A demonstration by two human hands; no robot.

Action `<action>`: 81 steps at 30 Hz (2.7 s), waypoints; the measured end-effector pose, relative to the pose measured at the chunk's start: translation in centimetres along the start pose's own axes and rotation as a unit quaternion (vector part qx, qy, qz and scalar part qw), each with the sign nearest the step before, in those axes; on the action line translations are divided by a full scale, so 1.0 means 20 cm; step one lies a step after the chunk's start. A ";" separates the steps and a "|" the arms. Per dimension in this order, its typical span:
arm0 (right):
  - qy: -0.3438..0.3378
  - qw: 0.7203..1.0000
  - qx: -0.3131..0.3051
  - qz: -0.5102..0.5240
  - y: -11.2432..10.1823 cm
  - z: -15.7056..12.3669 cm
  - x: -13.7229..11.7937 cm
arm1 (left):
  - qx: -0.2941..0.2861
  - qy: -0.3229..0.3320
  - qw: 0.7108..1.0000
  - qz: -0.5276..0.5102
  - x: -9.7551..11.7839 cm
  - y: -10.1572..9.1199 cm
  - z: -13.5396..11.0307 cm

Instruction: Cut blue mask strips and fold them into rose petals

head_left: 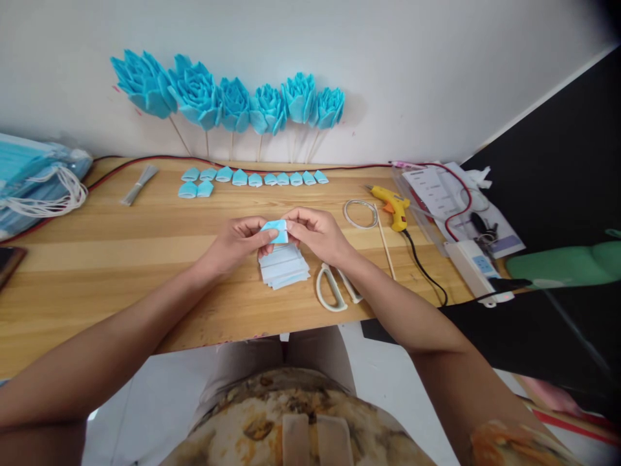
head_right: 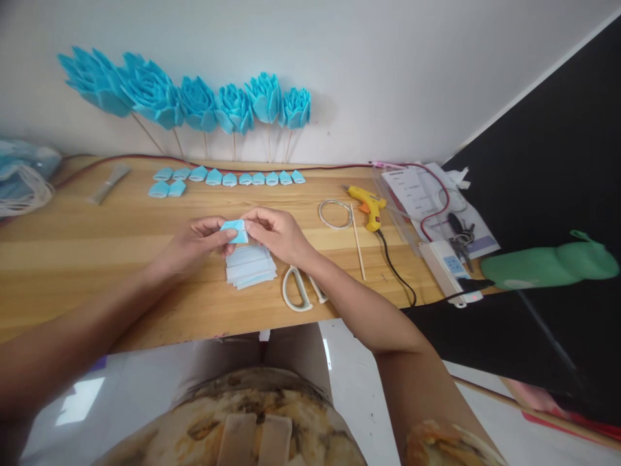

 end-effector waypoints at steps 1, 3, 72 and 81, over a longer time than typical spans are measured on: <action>0.001 1.000 -0.001 -0.005 0.00 0.00 0.00 | 0.006 0.000 1.000 0.005 0.00 0.00 0.00; 0.003 1.000 -0.004 -0.011 0.00 0.00 -0.01 | 0.016 0.000 1.000 0.011 0.00 -0.01 0.00; 0.054 0.998 0.024 -0.023 -0.01 0.00 0.01 | 0.038 -0.010 0.997 0.066 0.00 -0.03 -0.01; 0.052 0.998 0.032 -0.025 -0.01 0.00 0.01 | 0.041 0.008 0.998 0.052 0.01 -0.02 -0.01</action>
Point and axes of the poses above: each hand's wrist, its own z-axis towards the middle knuckle, its own y-axis out of the palm, x = y × z, the point moved 8 cm from there along z, towards the middle knuckle, and after that the axes turned 12 degrees about -x, right-handed, at the moved point
